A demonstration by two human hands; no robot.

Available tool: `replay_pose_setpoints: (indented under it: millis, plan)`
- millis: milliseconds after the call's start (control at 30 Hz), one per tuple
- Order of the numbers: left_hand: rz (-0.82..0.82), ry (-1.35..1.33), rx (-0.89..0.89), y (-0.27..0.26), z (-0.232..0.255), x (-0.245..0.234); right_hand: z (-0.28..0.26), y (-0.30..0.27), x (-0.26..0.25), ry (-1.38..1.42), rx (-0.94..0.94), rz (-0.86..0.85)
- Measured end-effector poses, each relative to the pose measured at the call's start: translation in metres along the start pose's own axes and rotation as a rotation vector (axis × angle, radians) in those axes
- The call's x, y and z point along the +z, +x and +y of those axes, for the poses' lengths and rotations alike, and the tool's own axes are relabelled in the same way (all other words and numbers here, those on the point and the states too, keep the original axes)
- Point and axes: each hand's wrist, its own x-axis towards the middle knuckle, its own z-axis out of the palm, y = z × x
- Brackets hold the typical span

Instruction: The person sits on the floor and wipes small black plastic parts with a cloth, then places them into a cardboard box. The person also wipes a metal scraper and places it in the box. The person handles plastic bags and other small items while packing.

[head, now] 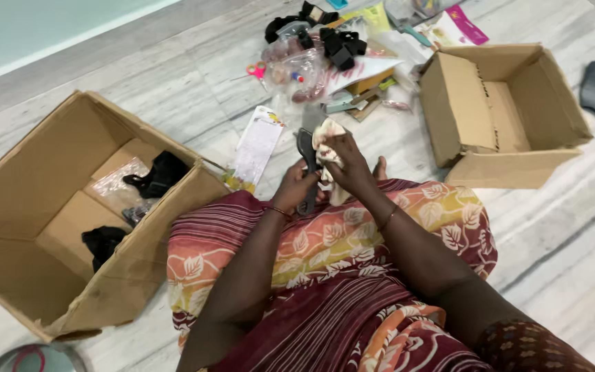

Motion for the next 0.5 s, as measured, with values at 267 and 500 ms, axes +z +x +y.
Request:
replay_pose_setpoints:
  millis: [267,500]
  plan:
    - [-0.311,0.127,-0.163,0.000,-0.034,0.019,0.008,0.003,-0.024,-0.097,0.091,0.099]
    - [-0.131,0.120,-0.103,-0.006,-0.007,0.018,0.007,0.011,-0.015,-0.064,-0.006,0.118]
